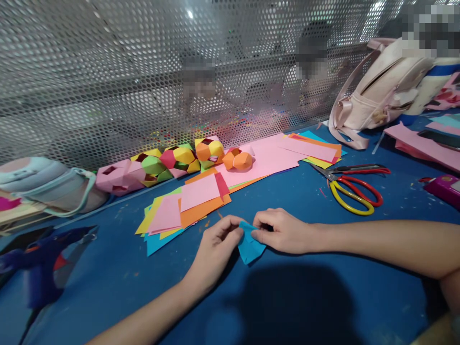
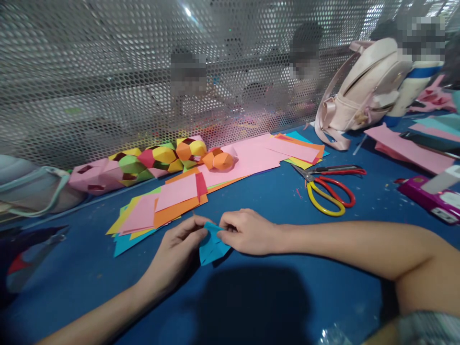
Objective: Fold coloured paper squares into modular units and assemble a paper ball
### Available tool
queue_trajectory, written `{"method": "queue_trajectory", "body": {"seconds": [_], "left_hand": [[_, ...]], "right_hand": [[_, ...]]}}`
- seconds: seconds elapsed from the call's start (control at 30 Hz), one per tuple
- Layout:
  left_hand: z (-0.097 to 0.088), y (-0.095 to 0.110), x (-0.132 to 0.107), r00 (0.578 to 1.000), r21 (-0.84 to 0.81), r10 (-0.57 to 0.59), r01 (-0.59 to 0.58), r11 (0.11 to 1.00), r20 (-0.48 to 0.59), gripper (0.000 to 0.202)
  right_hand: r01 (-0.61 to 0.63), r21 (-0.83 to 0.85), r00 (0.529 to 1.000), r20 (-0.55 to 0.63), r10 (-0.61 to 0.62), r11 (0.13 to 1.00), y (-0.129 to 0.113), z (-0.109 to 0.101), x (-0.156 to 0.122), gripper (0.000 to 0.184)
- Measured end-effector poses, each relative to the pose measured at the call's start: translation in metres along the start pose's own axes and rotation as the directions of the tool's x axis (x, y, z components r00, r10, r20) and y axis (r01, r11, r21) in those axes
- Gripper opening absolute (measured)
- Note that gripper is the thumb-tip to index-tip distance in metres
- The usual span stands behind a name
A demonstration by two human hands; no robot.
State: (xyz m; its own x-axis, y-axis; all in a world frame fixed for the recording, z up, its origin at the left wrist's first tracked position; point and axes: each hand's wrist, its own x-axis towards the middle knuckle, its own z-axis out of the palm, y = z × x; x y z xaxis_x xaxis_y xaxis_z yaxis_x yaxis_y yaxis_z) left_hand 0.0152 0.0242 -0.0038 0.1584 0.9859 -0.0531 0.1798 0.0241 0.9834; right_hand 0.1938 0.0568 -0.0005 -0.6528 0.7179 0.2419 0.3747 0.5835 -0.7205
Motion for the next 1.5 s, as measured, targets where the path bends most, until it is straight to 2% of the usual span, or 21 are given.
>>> {"method": "queue_trajectory", "body": {"seconds": [0.23, 0.47, 0.57, 0.77, 0.87, 0.97, 1.07, 1.17, 1.3, 1.4, 1.5], "left_hand": [[0.001, 0.008, 0.0, 0.996, 0.134, 0.079, -0.072, 0.988, -0.047, 0.019], [-0.004, 0.003, 0.001, 0.984, 0.092, 0.1, -0.087, 0.992, -0.15, 0.017], [-0.003, 0.005, 0.0, 0.977, 0.114, 0.114, -0.094, 0.989, -0.182, 0.017], [-0.002, 0.004, 0.0, 0.973, 0.14, 0.142, -0.118, 0.983, -0.184, 0.015], [-0.002, 0.002, 0.001, 0.964, 0.108, 0.176, -0.157, 0.982, -0.201, 0.012], [-0.002, 0.0, 0.002, 0.959, 0.019, 0.153, -0.153, 0.988, -0.238, 0.011], [-0.001, -0.002, 0.004, 0.961, -0.036, 0.119, -0.132, 0.991, -0.25, 0.014], [0.001, -0.003, 0.005, 0.974, -0.048, 0.09, -0.101, 0.994, -0.206, 0.016], [0.002, 0.0, 0.005, 0.985, -0.037, 0.066, -0.073, 0.997, -0.159, 0.019], [0.004, 0.002, 0.004, 0.983, -0.021, 0.076, -0.081, 0.997, -0.165, 0.021], [0.005, 0.004, 0.004, 0.981, 0.002, 0.091, -0.092, 0.996, -0.17, 0.02]], "right_hand": [[-0.005, 0.023, 1.0, 0.015, 0.005, 1.0, 0.001, -0.001, 0.0, 0.014], [-0.154, 0.314, 0.988, 0.02, 0.156, 0.937, 0.002, -0.009, 0.0, 0.04], [-0.141, 0.301, 0.99, 0.014, 0.143, 0.943, 0.001, -0.008, 0.0, 0.04], [-0.151, 0.218, 0.988, -0.006, 0.156, 0.964, -0.002, -0.005, 0.0, 0.025], [-0.128, 0.257, 0.991, -0.002, 0.133, 0.958, -0.001, -0.007, 0.0, 0.032], [-0.135, 0.316, 0.989, -0.018, 0.148, 0.939, 0.0, -0.008, 0.0, 0.042], [-0.158, 0.313, 0.982, -0.05, 0.183, 0.937, 0.001, -0.006, 0.001, 0.03], [-0.148, 0.277, 0.978, -0.102, 0.182, 0.95, 0.002, -0.003, 0.002, 0.017], [-0.145, 0.247, 0.969, -0.16, 0.188, 0.958, 0.003, -0.002, 0.003, 0.014], [-0.15, 0.247, 0.962, -0.187, 0.199, 0.957, 0.003, -0.002, 0.003, 0.013], [-0.156, 0.279, 0.965, -0.162, 0.206, 0.948, 0.001, -0.003, 0.003, 0.011]]}}
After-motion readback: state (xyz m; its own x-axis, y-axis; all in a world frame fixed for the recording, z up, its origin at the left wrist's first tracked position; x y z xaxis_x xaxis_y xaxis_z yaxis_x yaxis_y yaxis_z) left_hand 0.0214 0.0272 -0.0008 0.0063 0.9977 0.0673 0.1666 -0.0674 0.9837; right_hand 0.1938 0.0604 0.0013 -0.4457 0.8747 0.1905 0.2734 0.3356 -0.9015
